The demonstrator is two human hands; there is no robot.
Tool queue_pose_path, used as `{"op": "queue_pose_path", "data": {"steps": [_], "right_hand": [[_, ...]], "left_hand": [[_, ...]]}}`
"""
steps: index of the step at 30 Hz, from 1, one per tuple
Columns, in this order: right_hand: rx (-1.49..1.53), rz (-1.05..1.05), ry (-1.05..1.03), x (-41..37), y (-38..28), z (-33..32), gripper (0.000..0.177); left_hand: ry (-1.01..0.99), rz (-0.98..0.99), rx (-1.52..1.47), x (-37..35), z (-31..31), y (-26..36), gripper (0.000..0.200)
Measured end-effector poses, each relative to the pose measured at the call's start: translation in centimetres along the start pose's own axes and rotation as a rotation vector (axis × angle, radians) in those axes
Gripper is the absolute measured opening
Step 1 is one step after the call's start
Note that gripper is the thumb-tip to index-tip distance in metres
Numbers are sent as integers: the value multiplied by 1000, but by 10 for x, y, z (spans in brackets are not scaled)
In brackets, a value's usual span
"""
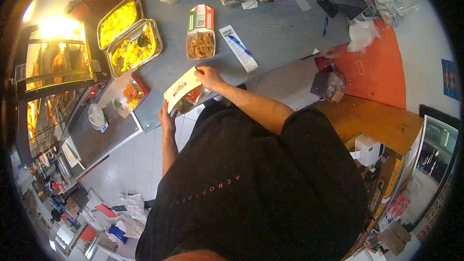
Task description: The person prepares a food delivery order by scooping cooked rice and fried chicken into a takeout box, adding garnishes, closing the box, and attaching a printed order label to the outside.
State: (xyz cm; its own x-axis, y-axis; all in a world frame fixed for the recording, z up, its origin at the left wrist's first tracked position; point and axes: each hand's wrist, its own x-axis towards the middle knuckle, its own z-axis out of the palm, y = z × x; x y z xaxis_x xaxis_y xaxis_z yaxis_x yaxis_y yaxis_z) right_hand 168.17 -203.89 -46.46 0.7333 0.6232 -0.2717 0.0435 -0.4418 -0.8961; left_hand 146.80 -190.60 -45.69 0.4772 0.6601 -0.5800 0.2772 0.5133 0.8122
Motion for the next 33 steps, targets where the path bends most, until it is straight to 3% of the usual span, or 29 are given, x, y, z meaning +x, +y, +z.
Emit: {"op": "queue_pose_path", "data": {"steps": [5, 7, 9, 11, 16, 18, 22, 25, 28, 30, 32, 33], "right_hand": [[223, 42, -44, 6, 42, 12, 41], [194, 21, -41, 11, 56, 16, 41], [122, 67, -49, 3, 22, 1, 42], [49, 105, -49, -2, -2, -10, 48], [51, 170, -116, 7, 11, -3, 48], [91, 57, -56, 6, 22, 3, 44], [134, 37, -53, 0, 26, 3, 39], [0, -16, -52, 0, 29, 1, 36], [-40, 42, -83, 12, 64, 10, 32], [-61, -172, -107, 19, 66, 3, 32], [-112, -160, -119, 22, 52, -3, 36], [-160, -141, -123, 22, 39, -8, 41]], "left_hand": [[-56, -45, 20, 12, -11, -29, 53], [-19, 53, 54, 5, -7, -36, 51], [-11, 110, 69, 1, 0, -29, 50], [104, -1, -42, -8, 5, -14, 60], [136, -22, -74, -6, 13, -11, 61], [139, -27, -75, -10, 14, -11, 60], [35, -1, -3, -1, 1, -37, 49], [11, 16, 51, -2, 3, -46, 48], [47, -1, 27, 6, 1, -46, 51], [-32, -35, 183, 17, -9, -37, 54], [-27, -133, 185, 29, -9, -18, 61], [-6, 316, 653, 27, -3, -1, 72]]}}
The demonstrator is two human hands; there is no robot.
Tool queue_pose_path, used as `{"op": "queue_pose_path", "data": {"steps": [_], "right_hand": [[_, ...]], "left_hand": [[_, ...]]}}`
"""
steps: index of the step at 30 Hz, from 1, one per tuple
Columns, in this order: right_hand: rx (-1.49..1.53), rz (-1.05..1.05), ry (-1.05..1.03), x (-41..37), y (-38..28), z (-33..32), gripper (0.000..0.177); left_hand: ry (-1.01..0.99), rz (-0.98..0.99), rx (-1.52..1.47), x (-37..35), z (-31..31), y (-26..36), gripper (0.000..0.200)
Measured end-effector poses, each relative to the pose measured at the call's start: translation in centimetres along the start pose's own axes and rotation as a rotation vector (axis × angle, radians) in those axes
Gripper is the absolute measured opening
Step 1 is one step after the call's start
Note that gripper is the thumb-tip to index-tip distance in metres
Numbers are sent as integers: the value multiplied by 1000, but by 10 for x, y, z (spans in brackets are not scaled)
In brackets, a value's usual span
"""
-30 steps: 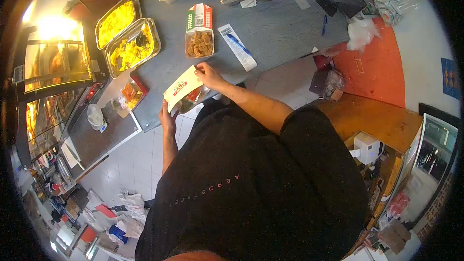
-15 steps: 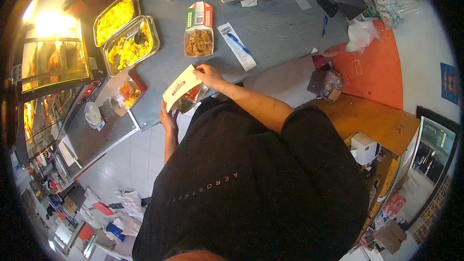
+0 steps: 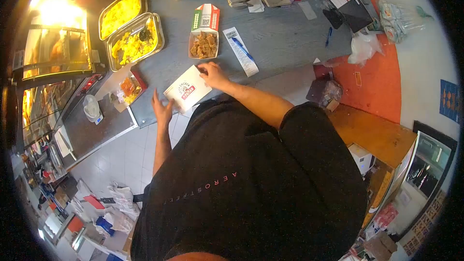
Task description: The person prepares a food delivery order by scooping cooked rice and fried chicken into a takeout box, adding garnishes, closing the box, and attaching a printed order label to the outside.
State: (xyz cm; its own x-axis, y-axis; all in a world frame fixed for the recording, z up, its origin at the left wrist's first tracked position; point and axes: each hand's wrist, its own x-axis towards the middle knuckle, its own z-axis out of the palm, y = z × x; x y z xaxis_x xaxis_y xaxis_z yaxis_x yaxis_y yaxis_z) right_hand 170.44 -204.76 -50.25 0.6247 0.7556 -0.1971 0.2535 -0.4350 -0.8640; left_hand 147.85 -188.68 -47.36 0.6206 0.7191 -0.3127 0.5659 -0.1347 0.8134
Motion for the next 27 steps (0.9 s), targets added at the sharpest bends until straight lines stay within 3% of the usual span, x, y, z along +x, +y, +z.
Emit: {"op": "queue_pose_path", "data": {"steps": [1, 2, 3, 4, 7, 9, 12, 15, 20, 22, 26, 27], "right_hand": [[-1, -7, -3, -4, -15, -8, 41], [-172, -321, -43, -12, -31, -19, 42], [-341, -636, -87, -19, -47, -32, 44], [-569, -798, -214, -23, -59, -47, 42], [-619, -878, -327, -12, -34, -33, 53], [-619, -882, -313, -11, -32, -35, 45], [-494, -982, -286, -9, -21, -39, 32], [-643, -1080, -200, -12, -18, -37, 33], [-552, -1036, -161, -23, -17, -56, 38], [-558, -837, 57, -25, -13, -77, 36], [-394, 28, 422, -11, 31, -135, 19], [-400, 36, 414, -7, 42, -149, 19]], "left_hand": [[92, 430, 478, 5, -6, 18, 84], [103, 429, 478, 8, -10, 39, 84], [-132, 505, 599, 6, -10, 61, 94], [-373, 570, 715, 3, -7, 72, 105], [-420, 449, 766, 1, 8, 75, 107], [-455, 433, 771, 2, 6, 69, 103], [-391, 715, 755, 0, 4, 53, 88], [-346, 752, 845, -1, 8, 38, 80], [-273, 686, 921, -13, 15, 47, 66], [-236, 648, 844, -7, 16, 38, 61], [17, 381, 906, 8, 11, 30, 61], [101, 291, 949, 9, 13, 42, 62]]}}
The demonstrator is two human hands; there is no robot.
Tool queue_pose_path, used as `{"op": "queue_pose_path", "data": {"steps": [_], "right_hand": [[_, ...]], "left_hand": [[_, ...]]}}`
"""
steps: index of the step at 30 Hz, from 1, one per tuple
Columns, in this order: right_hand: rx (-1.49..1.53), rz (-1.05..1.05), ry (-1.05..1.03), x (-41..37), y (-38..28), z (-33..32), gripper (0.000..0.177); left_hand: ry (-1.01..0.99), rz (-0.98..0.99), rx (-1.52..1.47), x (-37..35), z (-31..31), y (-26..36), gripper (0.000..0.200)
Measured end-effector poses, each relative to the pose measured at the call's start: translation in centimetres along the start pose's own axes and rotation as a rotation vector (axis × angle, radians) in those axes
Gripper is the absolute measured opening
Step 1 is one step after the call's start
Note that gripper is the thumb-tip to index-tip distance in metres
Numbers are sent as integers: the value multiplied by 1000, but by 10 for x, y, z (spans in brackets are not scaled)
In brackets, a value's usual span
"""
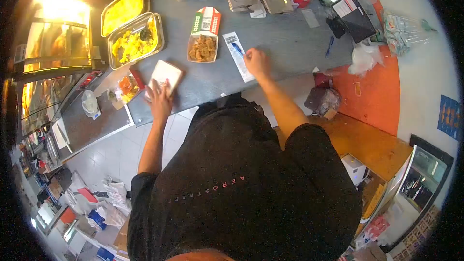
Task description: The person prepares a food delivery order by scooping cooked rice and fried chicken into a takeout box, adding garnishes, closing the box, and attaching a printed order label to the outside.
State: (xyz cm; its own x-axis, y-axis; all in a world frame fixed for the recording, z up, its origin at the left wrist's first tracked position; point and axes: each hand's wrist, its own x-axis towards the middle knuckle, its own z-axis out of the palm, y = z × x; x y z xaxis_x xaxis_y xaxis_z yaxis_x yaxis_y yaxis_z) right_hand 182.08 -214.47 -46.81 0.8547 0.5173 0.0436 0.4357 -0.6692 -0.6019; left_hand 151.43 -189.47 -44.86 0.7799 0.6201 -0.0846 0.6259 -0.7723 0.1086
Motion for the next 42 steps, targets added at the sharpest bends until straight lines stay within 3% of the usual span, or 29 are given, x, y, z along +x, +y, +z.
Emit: {"op": "queue_pose_path", "data": {"steps": [2, 4, 6, 9, 11, 13, 15, 16, 18, 19, 20, 22, 25, 28, 29, 32, 36, 40, 42], "right_hand": [[-50, 192, -291, 15, 25, -7, 26], [-101, 188, -374, 24, 31, -6, 27], [-155, 181, -465, 30, 37, 0, 29], [-138, 150, -463, 36, 45, 11, 30], [-98, 163, -473, 39, 53, 14, 26], [-54, 178, -489, 34, 66, 12, 21], [642, 379, -364, 29, 82, 5, 13], [647, 380, -375, 20, 86, 8, 13], [854, 254, -110, -17, 94, 12, 10], [920, 331, -77, -34, 81, 12, 16], [925, 334, -78, -47, 74, 22, 16], [722, 148, 171, -72, 71, 45, 20], [555, -20, 271, -87, 62, 47, 18], [489, -37, 193, -89, 57, 44, 15], [537, -158, 193, -84, 56, 42, 13], [440, -141, 136, -76, 60, 29, 12], [499, -129, 218, -74, 65, 33, 12], [441, -244, 66, -78, 71, 26, 11], [449, -281, 104, -72, 75, 23, 11]], "left_hand": [[55, -82, 110, 4, -13, 36, 72], [177, 232, -219, 4, 4, 83, 73], [-58, 544, -344, 13, 18, 145, 73], [-102, 485, -468, 28, 56, 221, 71], [-54, 255, -285, 40, 65, 248, 76], [-73, 249, -294, 51, 71, 251, 77], [-125, 241, -291, 68, 69, 250, 85], [-131, 232, -285, 73, 66, 248, 85], [-197, 289, -250, 77, 60, 243, 92], [-205, 287, -245, 78, 66, 243, 98], [-207, 286, -240, 79, 67, 244, 98], [-218, 284, -208, 79, 65, 245, 98], [-172, 303, -212, 78, 73, 244, 98], [-218, 289, -189, 80, 68, 246, 97], [-218, 292, -186, 80, 69, 246, 97], [-194, 294, -182, 81, 72, 247, 97], [-196, 294, -196, 80, 70, 247, 97], [-214, 292, -189, 80, 69, 246, 99], [-201, 283, -209, 76, 67, 247, 102]]}}
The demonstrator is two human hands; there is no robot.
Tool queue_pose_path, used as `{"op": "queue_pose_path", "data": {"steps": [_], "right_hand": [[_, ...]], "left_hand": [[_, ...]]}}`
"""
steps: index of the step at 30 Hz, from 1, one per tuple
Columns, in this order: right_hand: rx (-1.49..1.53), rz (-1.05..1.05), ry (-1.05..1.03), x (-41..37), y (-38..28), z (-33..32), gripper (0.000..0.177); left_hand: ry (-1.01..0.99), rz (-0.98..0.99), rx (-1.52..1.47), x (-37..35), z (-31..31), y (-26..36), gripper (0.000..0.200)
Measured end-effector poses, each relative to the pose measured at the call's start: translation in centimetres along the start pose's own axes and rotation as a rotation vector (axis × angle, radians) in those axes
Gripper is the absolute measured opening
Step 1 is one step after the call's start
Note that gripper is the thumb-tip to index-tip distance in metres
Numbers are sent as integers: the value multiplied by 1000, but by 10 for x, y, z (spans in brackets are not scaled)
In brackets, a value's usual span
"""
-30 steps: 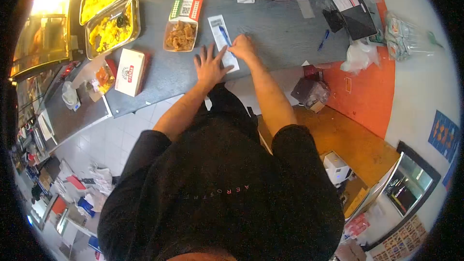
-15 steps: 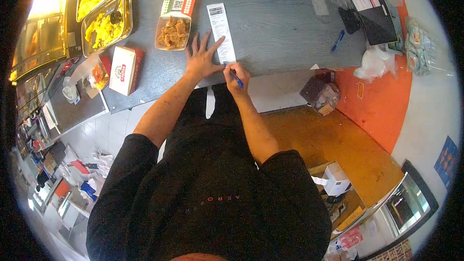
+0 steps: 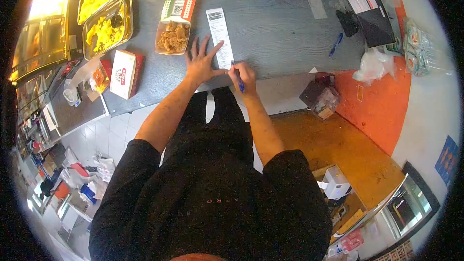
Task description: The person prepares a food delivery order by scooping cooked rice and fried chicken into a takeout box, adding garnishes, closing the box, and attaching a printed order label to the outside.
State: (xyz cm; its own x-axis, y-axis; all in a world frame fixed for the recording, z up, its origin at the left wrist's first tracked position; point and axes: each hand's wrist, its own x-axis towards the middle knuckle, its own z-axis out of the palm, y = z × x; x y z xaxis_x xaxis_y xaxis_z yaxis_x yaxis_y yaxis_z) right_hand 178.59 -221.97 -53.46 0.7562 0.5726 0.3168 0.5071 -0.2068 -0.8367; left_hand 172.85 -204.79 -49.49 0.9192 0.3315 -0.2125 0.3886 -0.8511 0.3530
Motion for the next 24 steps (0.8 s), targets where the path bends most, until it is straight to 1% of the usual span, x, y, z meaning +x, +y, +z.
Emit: {"op": "queue_pose_path", "data": {"steps": [2, 3, 5, 6, 7, 8, 9, 10, 12, 13, 14, 15, 16, 17, 18, 19, 20, 21, 22, 24], "right_hand": [[-75, -5, 96, 10, -2, -1, 10], [-75, -14, 103, 17, -4, -1, 10], [-201, -137, -33, 35, -5, -2, 10], [-266, -195, -102, 42, -5, -3, 13], [-369, -152, -176, 47, 2, 1, 19], [-373, -159, -169, 55, 3, 3, 19], [-375, -180, -171, 66, 4, 7, 20], [-378, -202, -172, 78, 7, 9, 22], [-380, -199, -185, 95, 8, 8, 23], [-358, -146, -255, 103, 13, 8, 21], [-337, -94, -323, 112, 16, 8, 19], [-346, -104, -313, 123, 13, 9, 19], [-307, -119, -219, 136, 6, 12, 17], [-264, -136, -126, 148, -1, 17, 15], [-266, -157, -113, 156, 0, 34, 15], [56, 184, -135, 167, 11, 61, 18], [387, 508, -166, 188, 17, 83, 23], [390, 624, -372, 209, 14, 93, 49], [487, 685, -257, 215, -8, 105, 71], [-32, 454, -260, 230, -21, 123, 85]], "left_hand": [[30, 0, -13, 2, -1, 1, 104], [29, -17, -19, 2, 0, 2, 107], [23, -39, -59, 2, -6, 6, 114], [29, -34, -59, 1, -6, 7, 114], [22, -42, -59, 0, -5, 7, 114], [18, -49, -59, 0, -10, 9, 114], [27, -20, -55, -2, -17, 10, 109], [43, -10, -53, 6, -25, 7, 109], [180, 196, -343, 13, -57, 0, 98], [318, 255, -307, 22, -87, -6, 82], [380, 220, -235, 35, -106, -21, 71], [561, 103, -211, 56, -106, -45, 68], [576, 6, -184, 83, -107, -82, 72], [716, -174, -370, 110, -94, -114, 77], [738, -163, -369, 124, -92, -141, 77], [252, -429, -933, 139, -102, -166, 79], [-303, -652, -1441, 155, -111, -187, 81], [-260, -467, -1201, 167, -95, -198, 78], [-219, -300, -954, 173, -84, -198, 76], [44, -285, -422, 140, -119, -165, 76]]}}
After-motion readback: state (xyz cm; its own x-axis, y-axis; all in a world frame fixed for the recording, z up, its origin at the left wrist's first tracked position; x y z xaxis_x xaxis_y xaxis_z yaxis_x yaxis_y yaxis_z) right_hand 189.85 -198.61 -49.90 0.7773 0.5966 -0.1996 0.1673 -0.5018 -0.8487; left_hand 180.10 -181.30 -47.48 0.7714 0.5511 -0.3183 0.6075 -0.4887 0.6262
